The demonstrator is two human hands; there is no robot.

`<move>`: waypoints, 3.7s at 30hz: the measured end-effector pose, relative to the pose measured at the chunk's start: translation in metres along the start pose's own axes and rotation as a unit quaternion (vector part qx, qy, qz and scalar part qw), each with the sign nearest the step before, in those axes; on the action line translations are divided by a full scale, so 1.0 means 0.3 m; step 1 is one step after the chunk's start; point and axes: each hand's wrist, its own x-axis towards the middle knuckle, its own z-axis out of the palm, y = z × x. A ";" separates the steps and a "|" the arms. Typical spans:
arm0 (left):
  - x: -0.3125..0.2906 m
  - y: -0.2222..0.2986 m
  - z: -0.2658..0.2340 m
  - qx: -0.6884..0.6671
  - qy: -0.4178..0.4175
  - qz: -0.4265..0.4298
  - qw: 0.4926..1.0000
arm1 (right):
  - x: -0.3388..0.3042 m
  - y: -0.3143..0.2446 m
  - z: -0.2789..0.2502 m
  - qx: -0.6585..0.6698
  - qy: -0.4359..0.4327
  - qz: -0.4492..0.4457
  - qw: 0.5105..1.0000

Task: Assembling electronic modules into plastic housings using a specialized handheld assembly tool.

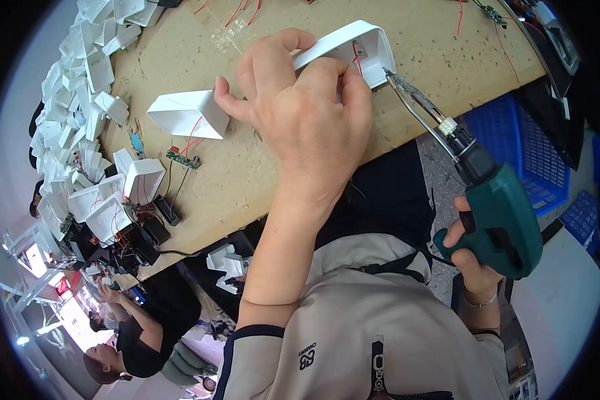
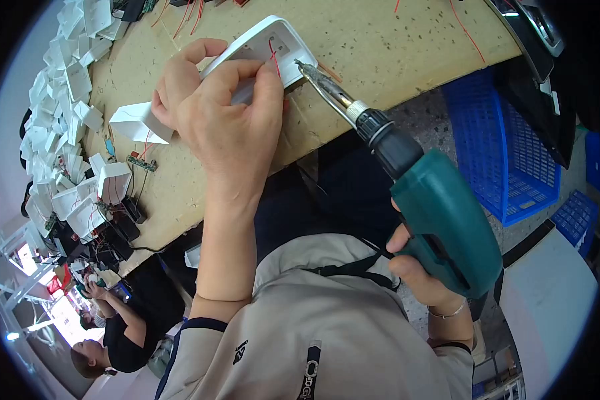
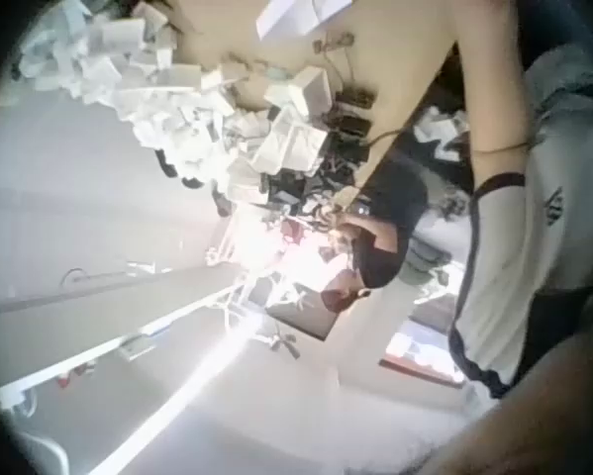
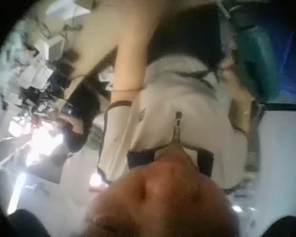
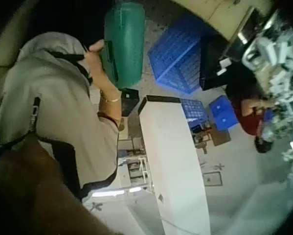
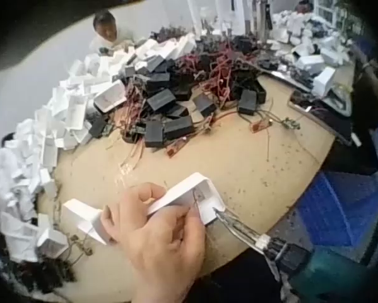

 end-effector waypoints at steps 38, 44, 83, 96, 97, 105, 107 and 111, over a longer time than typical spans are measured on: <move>0.036 0.041 0.042 0.037 -0.008 -0.020 0.999 | 0.093 -0.007 -0.010 0.019 -0.054 0.045 0.997; 0.034 0.038 0.048 0.029 -0.005 -0.019 0.999 | 0.098 -0.010 -0.012 -0.003 -0.059 0.036 0.998; 0.030 0.032 0.052 0.031 0.005 -0.021 0.999 | 0.051 -0.088 -0.038 -0.083 -0.075 -0.025 0.993; 0.030 0.027 0.049 0.035 0.002 -0.021 0.999 | 0.034 -0.072 -0.035 -0.099 -0.028 -0.053 0.993; 0.030 0.028 0.048 0.034 0.000 -0.021 0.999 | 0.031 -0.071 -0.031 -0.081 -0.017 -0.034 0.996; 0.030 0.035 0.035 0.023 -0.018 -0.024 0.999 | 0.026 -0.060 -0.014 -0.031 -0.004 -0.016 0.999; 0.031 0.035 0.034 0.023 -0.024 -0.024 0.999 | 0.026 -0.060 -0.010 -0.008 0.011 0.000 1.000; 0.031 0.035 0.033 0.021 -0.027 -0.025 0.999 | 0.032 -0.059 -0.022 -0.026 -0.004 -0.010 1.000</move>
